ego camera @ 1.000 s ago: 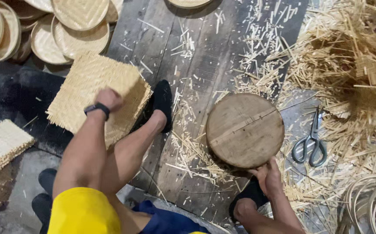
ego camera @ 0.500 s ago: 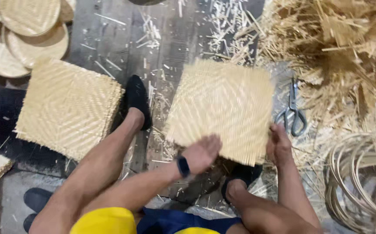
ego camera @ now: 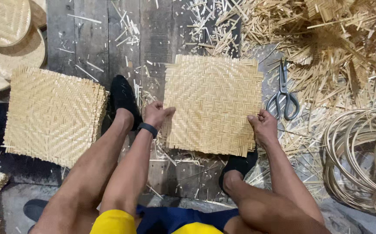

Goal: The person places a circular bamboo frame onto a square woven mat, presses it down, and trims the excess mat around the frame using shears. The person repeats this process multiple times, stacking the finished circular mats.

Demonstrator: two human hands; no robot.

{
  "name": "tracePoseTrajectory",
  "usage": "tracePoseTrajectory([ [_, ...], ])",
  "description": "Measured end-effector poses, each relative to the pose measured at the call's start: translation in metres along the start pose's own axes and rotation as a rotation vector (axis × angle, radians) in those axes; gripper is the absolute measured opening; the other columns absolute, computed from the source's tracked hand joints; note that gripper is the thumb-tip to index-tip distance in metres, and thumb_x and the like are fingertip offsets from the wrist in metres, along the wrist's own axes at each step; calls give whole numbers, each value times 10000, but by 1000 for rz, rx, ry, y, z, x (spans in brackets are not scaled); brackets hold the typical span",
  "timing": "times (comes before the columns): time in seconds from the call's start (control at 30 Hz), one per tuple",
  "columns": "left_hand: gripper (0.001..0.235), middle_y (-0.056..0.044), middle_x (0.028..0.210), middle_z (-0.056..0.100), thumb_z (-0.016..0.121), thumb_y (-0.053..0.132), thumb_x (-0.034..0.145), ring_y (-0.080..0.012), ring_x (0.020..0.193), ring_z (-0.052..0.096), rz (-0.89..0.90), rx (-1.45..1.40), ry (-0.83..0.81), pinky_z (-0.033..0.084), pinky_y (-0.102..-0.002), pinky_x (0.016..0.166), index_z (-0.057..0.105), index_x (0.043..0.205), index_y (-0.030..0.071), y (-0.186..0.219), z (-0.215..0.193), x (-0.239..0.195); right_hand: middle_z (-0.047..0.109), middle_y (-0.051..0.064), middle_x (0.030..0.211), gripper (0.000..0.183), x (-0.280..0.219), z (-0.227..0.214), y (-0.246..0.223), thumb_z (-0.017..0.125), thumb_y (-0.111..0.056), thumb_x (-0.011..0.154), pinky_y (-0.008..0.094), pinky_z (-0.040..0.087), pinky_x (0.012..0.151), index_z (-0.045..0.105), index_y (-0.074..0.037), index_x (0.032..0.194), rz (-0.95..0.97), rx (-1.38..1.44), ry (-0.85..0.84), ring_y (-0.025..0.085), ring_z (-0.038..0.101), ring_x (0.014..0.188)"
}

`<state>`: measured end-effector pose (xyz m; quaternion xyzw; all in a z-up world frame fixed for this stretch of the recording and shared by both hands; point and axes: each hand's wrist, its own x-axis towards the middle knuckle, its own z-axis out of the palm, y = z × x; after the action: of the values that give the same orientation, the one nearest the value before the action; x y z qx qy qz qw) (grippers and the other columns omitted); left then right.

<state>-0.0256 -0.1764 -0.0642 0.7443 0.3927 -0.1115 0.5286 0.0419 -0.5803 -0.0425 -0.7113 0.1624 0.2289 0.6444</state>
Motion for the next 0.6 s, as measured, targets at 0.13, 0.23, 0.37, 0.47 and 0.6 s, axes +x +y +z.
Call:
tracePoseTrajectory([
  [0.13, 365, -32, 776, 722, 962, 226, 697, -74, 606, 588, 23, 10, -10, 497, -259, 535, 750, 895, 5, -41, 8, 20, 615, 204, 1265, 626, -20, 15, -39, 775, -145, 893, 375, 520, 945, 469, 52, 1402, -26, -636, 210, 248, 616, 1116],
  [0.23, 354, 11, 742, 730, 958, 192, 643, -51, 590, 618, 24, -88, 14, 532, -239, 534, 749, 870, 17, -47, 18, 19, 500, 221, 1364, 740, -44, 39, -63, 735, -262, 874, 506, 371, 1155, 422, 35, 1475, -404, -1026, 160, 329, 458, 1322],
  [0.37, 342, -10, 738, 691, 972, 172, 658, -73, 595, 552, 30, -51, 100, 489, -269, 532, 742, 851, 10, -24, 16, 4, 390, 223, 1512, 727, -56, 90, -73, 602, -501, 913, 594, 172, 1158, 433, -119, 1508, -645, -1351, -233, 424, 278, 1432],
  [0.47, 292, -36, 776, 677, 928, 161, 741, -118, 647, 578, 52, 68, 185, 512, -294, 576, 715, 873, 12, 17, 12, -31, 394, 196, 1531, 690, -62, 101, -74, 566, -539, 927, 617, 150, 1163, 456, -194, 1515, -743, -1399, -202, 429, 275, 1452],
  [0.6, 143, -43, 861, 688, 721, 104, 842, -154, 755, 677, 371, -71, 182, 575, -322, 676, 636, 953, 74, 68, 39, -127, 381, 194, 1551, 694, -62, 97, -65, 548, -546, 937, 615, 141, 1183, 455, -191, 1526, -736, -1414, -202, 423, 265, 1471],
])
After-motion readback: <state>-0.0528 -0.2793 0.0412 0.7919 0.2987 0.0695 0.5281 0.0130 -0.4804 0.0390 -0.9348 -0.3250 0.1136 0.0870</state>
